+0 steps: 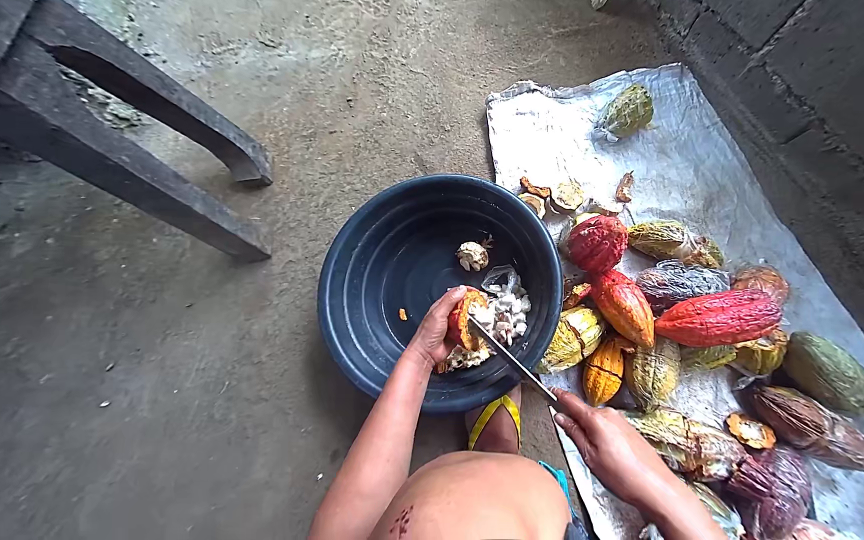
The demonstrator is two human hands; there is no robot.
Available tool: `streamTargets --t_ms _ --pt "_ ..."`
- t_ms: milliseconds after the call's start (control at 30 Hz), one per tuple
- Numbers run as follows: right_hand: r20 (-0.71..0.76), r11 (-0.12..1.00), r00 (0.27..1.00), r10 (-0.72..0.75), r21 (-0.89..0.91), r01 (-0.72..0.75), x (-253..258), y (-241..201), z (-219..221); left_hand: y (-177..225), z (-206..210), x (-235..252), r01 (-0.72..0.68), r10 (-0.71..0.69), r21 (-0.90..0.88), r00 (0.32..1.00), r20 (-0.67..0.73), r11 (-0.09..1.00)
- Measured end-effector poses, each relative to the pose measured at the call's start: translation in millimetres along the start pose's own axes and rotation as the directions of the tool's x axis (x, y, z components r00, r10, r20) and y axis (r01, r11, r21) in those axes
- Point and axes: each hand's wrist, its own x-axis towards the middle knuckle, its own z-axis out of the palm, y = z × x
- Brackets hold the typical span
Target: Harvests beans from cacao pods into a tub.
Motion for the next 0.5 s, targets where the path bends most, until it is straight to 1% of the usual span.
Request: streamTargets --t_ms 67,133,167,233,300,367,433,500 --pt "0.044 0.997 0.999 -0.001 -0.074 0.004 -4 -10 -14 -4 -7 -4 -0.008 0.016 -0.083 0.995 0.099 0.997" --pt "0.072 0.995 0.997 -0.017 -0.095 0.024 -8 -19 -20 -4 -12 -3 -0.027 0.048 -0.159 0.99 0.131 0.987" --pt "0.082 0.994 0.996 -0.022 -0.107 0.031 -11 -23 -22 -3 -14 -3 -0.037 0.058 -0.171 0.991 0.119 0.985" --pt "0.073 0.982 0.997 -0.012 -0.188 0.026 -18 -30 -23 3 -18 -5 -0.056 0.067 -0.135 0.994 0.082 0.989" --pt "0.015 0.947 1.0 0.007 -0.321 -0.001 -24 -32 -21 9 -23 -6 -0.057 0.066 -0.088 0.992 0.104 0.995" --pt "-0.006 0.9 0.999 0.041 -0.434 -0.039 -26 -32 -23 12 -26 -7 -0.048 0.049 -0.015 0.988 0.143 0.999" --pt "0.036 0.869 0.994 0.1 -0.49 -0.069 -26 -35 -29 10 -24 -7 -0.032 0.023 0.051 0.987 0.162 0.998" --pt "0.055 0.862 0.989 0.137 -0.498 -0.092 -27 -37 -35 3 -18 -5 -0.029 0.009 0.128 0.988 0.156 0.991"
